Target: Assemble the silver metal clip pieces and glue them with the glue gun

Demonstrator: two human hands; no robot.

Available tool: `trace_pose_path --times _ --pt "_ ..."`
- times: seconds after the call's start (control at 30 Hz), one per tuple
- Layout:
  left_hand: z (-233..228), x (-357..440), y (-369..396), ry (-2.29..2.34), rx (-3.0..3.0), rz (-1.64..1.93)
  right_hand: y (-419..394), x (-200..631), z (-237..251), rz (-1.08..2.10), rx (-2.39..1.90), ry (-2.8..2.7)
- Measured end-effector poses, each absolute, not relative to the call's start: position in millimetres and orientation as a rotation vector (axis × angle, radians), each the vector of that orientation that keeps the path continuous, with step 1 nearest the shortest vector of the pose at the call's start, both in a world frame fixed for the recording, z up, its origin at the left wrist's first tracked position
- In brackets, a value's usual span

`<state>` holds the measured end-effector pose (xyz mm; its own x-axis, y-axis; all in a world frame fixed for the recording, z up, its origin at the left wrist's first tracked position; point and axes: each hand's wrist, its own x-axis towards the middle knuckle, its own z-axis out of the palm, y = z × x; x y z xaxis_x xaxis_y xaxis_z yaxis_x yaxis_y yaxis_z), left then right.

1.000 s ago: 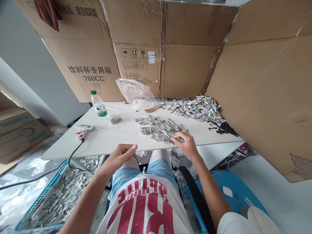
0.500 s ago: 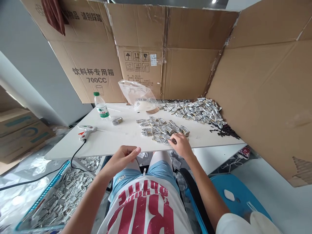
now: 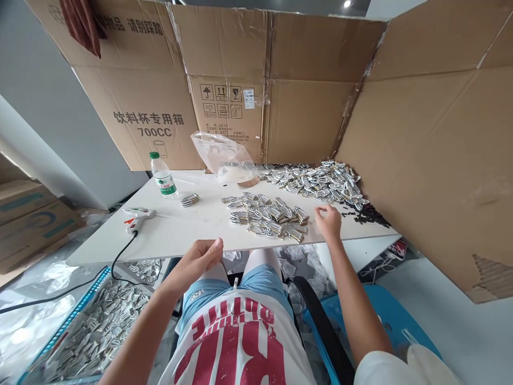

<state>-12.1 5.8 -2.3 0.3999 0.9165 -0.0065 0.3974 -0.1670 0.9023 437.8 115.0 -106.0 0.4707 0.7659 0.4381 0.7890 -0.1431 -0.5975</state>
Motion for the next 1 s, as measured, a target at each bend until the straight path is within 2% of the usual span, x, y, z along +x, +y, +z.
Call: trace_pose_path --times 0.17,0.33,0.63,1.0 --pt "-2.4 -10.8 7.3 1.087 1.707 0.741 164.3 486.4 -107.4 0.027 -2.241 -1.069" --pt "-3.3 -11.2 9.2 1.038 1.688 0.713 205.2 504.0 -116.6 0.075 -2.392 -1.026" --pt "-2.4 -19.2 14.7 0.999 1.666 0.746 211.2 519.2 -131.5 -0.089 -2.404 -1.06" --pt "-1.8 -14.2 9.6 0.874 1.599 0.751 204.4 527.9 -134.4 -0.07 -2.328 -1.108"
